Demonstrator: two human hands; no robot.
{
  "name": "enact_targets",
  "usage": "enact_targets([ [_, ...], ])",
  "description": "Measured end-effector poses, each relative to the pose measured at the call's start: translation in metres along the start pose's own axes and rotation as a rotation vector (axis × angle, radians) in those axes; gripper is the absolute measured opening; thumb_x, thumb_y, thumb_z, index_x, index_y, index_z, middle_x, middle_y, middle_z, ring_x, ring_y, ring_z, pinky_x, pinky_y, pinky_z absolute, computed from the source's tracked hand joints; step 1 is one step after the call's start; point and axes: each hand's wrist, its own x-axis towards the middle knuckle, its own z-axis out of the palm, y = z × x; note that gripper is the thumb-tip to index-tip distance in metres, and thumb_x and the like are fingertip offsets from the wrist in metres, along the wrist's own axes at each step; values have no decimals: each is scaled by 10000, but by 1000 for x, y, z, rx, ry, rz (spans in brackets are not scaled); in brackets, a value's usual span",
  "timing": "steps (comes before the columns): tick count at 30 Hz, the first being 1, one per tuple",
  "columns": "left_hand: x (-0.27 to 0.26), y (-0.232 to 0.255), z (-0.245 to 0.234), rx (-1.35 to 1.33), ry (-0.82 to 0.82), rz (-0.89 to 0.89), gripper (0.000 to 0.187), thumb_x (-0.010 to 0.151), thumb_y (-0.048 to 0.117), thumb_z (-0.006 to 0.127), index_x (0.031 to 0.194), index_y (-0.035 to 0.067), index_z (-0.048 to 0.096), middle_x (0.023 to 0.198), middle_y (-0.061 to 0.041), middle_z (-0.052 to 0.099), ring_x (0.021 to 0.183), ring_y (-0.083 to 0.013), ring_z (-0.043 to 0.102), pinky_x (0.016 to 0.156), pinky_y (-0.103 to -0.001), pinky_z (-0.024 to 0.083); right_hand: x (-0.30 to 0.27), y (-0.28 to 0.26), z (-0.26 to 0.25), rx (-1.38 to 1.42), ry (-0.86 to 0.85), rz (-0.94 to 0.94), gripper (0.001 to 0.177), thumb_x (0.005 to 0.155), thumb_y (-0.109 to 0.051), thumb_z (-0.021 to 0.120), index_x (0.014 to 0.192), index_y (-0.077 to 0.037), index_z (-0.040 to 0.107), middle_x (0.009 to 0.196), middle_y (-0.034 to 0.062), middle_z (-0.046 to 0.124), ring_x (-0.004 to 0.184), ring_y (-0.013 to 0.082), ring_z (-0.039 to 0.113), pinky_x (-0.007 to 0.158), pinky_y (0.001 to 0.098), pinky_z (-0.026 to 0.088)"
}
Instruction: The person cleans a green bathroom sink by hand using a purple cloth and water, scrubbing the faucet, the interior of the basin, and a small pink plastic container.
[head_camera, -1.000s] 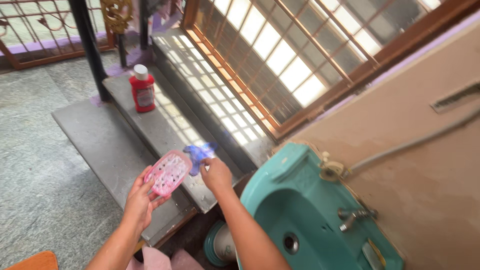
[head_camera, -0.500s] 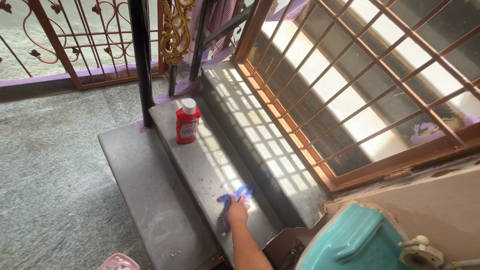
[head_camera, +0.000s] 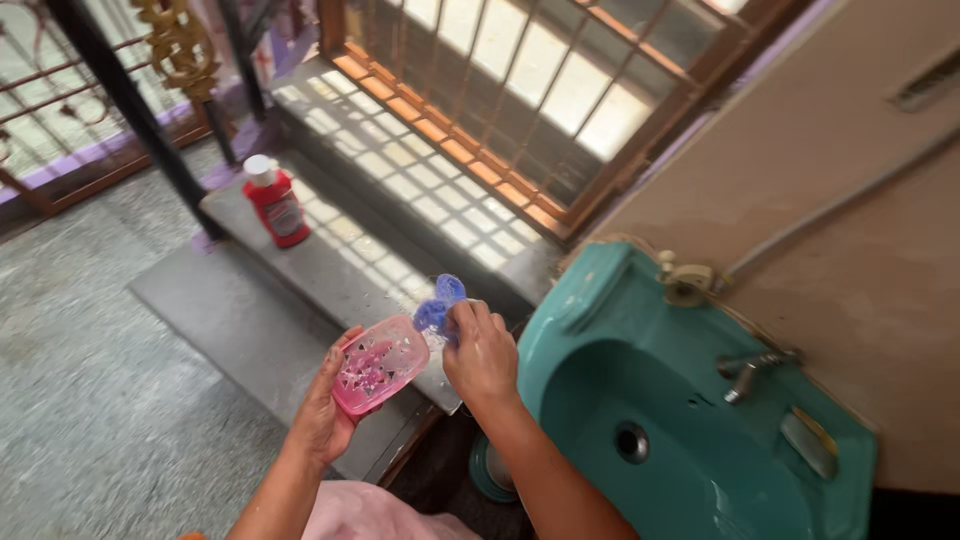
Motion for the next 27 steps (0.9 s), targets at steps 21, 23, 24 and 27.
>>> enact_targets([
  [21, 49, -315, 265, 506, -598, -931, 542, 965, 459, 372, 1455, 267, 500, 1294, -53, 680, 1102, -238, 681, 883, -457, 555, -207, 272, -135, 116, 16, 502, 798, 822, 0, 606, 1587, -149, 439, 1431, 160, 500, 1298, 383, 489, 1038, 480, 437],
  [23, 56, -324, 258, 298, -656, -865, 534, 977, 381, 409, 1448, 174, 548, 1309, -123, 659, 1132, -282, 666, 915, -472, 557, -197, 264, -107, -105, 177, 612, 677, 806, -224, 769, 1430, -125, 524, 1486, 146, 541, 1275, 387, 527, 927, 505, 421],
  [24, 58, -327, 254, 299, -648, -864, 534, 977, 381, 409, 1448, 174, 548, 1309, -123, 659, 1132, -282, 666, 915, -472, 557, -193, 259, -93, -99, 172, 610, 677, 806, -224, 769, 1430, -125, 524, 1486, 146, 541, 1275, 387, 527, 927, 505, 421],
  [27, 69, -332, 248, 234, -539, -863, 515, 1018, 414, 426, 1458, 173, 541, 1358, -86, 652, 1209, -264, 636, 1022, -408, 527, -192, 243, -66, -183, 285, 500, 457, 890, -156, 670, 1344, -120, 642, 1292, 90, 674, 1205, 341, 585, 1034, 457, 466],
])
